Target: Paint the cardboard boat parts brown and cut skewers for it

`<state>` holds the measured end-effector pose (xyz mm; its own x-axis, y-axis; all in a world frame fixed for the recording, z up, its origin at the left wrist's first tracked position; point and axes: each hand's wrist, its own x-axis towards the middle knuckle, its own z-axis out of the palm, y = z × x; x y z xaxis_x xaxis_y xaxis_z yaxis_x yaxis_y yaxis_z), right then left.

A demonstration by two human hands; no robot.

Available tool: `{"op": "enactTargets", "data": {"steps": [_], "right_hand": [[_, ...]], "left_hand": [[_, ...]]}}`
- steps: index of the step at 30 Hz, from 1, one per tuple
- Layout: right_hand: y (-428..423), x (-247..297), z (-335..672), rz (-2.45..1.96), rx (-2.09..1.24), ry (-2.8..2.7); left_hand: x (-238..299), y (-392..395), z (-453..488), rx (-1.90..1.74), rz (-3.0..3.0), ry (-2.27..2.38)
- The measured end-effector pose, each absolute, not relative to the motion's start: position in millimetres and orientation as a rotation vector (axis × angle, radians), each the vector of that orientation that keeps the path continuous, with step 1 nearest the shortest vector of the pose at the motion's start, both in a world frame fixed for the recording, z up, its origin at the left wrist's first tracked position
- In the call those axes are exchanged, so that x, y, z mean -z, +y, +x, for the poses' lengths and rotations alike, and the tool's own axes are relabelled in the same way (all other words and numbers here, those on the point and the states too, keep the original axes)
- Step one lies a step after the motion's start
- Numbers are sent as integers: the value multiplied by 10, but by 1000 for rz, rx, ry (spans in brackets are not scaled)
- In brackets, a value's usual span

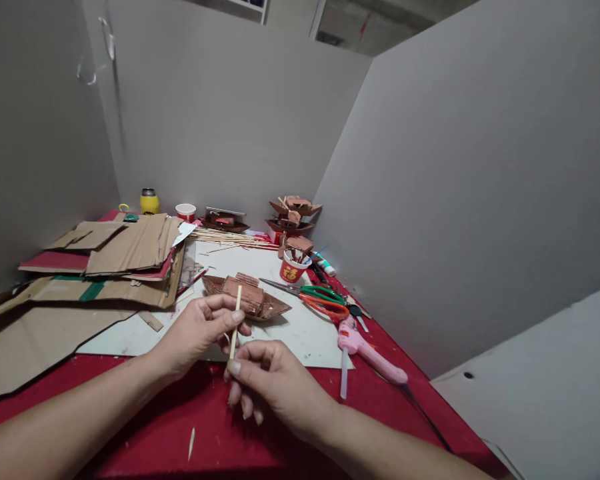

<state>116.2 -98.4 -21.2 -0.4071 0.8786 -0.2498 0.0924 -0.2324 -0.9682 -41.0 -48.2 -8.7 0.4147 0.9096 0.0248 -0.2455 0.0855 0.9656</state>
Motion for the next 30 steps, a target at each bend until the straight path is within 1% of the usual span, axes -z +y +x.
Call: {"op": "enactTargets", "data": {"steps": [3, 5, 7, 8, 10, 11, 13, 14, 16, 17, 19, 21, 22, 26, 30], "right_hand": [[-1049, 214, 1241, -1222, -1619, -1518], [-1156, 299, 1262, -1227, -1419, -1728], [-1302, 499, 1215, -1117, -866, -2217], [-1385, 632, 1162, -1024, -659, -2387], [-1538, 891, 1021, -699, -411, -2567], [-1590, 982, 954, -564, -382, -2625], [-1613, 1012, 895, -471, -374, -2674], [-1584, 944, 924, -533, -305, -2594], [-1481, 683, 1118, -422, -171, -2442], [-1421, 525, 1275, -479, -206, -2412], [-1288, 244, 1663, -787, -218, -2317], [-1109, 77, 2080, -1350, -87, -2256], [-993, 38, 2274, -1526, -53, -2220], [-432, 5, 2794, -1919, -15, -2185], [24, -49, 2894, -2131, -172, -2334]], "left_hand": [[45, -459, -434, -977, 1177, 744], [18, -408, -464, -1046, 1157, 774], [8, -335, -500, -1114, 1136, 808], [9, -299, -517, -1139, 1129, 824], [19, -247, -538, -1165, 1124, 848], [26, -233, -540, -1169, 1125, 854], [40, -223, -531, -1163, 1134, 854], [48, -222, -524, -1160, 1138, 849], [70, -219, -513, -1156, 1143, 829], [81, -216, -511, -1152, 1141, 815], [99, -213, -510, -1128, 1139, 787], [107, -217, -512, -1104, 1135, 768], [107, -220, -514, -1096, 1131, 761], [98, -232, -527, -1098, 1100, 754], [104, -239, -546, -1105, 1078, 750]]}}
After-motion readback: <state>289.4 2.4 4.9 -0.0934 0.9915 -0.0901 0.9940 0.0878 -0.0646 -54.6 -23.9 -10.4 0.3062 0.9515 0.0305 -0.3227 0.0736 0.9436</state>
